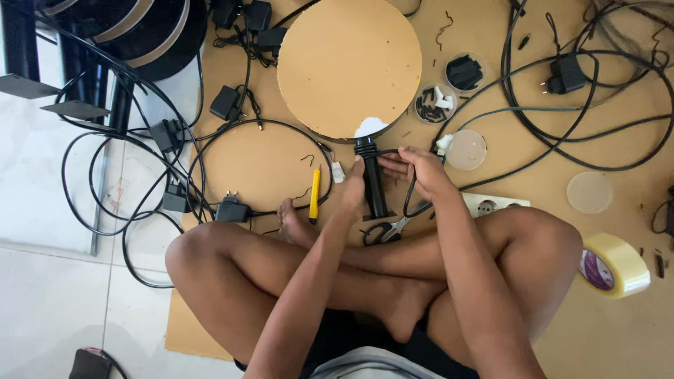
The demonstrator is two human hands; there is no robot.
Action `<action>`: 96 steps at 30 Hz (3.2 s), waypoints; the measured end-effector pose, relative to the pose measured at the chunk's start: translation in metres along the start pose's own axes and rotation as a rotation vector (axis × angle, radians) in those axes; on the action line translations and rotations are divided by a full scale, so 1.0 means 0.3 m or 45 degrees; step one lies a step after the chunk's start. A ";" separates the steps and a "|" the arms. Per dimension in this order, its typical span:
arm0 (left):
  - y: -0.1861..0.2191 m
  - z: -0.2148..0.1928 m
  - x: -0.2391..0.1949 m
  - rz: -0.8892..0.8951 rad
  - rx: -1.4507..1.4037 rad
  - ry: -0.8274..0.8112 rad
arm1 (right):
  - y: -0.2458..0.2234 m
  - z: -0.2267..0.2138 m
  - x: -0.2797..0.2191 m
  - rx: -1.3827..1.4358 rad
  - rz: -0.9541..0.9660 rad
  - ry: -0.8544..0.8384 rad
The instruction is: The person sits on the floor and repeatedly wraps a black cable around a cylindrical black object, likely a lamp base or stand. They use both hands to secure the cable in place while surrounded by various electronic components and tools.
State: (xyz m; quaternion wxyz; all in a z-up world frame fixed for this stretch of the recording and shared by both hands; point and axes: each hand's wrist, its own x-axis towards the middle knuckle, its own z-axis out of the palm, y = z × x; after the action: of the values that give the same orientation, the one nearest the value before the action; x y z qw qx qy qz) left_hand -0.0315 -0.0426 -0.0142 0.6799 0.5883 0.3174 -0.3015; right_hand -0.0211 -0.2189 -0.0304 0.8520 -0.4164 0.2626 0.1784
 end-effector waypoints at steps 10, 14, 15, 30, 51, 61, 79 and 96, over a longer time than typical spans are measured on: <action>-0.018 -0.038 -0.020 0.137 0.045 0.028 | -0.004 0.023 -0.049 -0.213 0.105 -0.072; 0.059 -0.008 -0.158 0.056 0.288 0.099 | -0.038 0.044 -0.094 -0.820 -0.074 -0.026; 0.121 0.023 -0.264 0.023 0.196 0.031 | -0.049 0.047 -0.105 -1.201 -0.231 0.033; 0.121 0.050 -0.220 -0.123 -0.108 0.251 | 0.068 0.153 -0.107 -1.406 -0.706 0.184; 0.065 -0.015 -0.143 0.019 0.175 0.154 | 0.105 0.058 -0.024 -1.127 -0.353 0.173; 0.101 -0.025 -0.060 -0.043 0.046 0.095 | 0.110 0.033 0.001 -1.126 -0.356 0.152; -0.045 -0.099 0.103 0.200 -0.231 -0.044 | 0.153 -0.022 0.057 -0.836 -0.333 0.036; 0.056 -0.064 -0.075 0.300 0.554 0.030 | 0.178 -0.028 0.078 -1.081 -0.450 0.206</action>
State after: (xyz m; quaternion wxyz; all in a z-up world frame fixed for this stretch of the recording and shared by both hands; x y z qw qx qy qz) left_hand -0.0337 -0.0206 0.0115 0.5639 0.7573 0.1821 -0.2745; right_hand -0.0328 -0.1920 -0.0816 0.6003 -0.7791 0.1570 0.0892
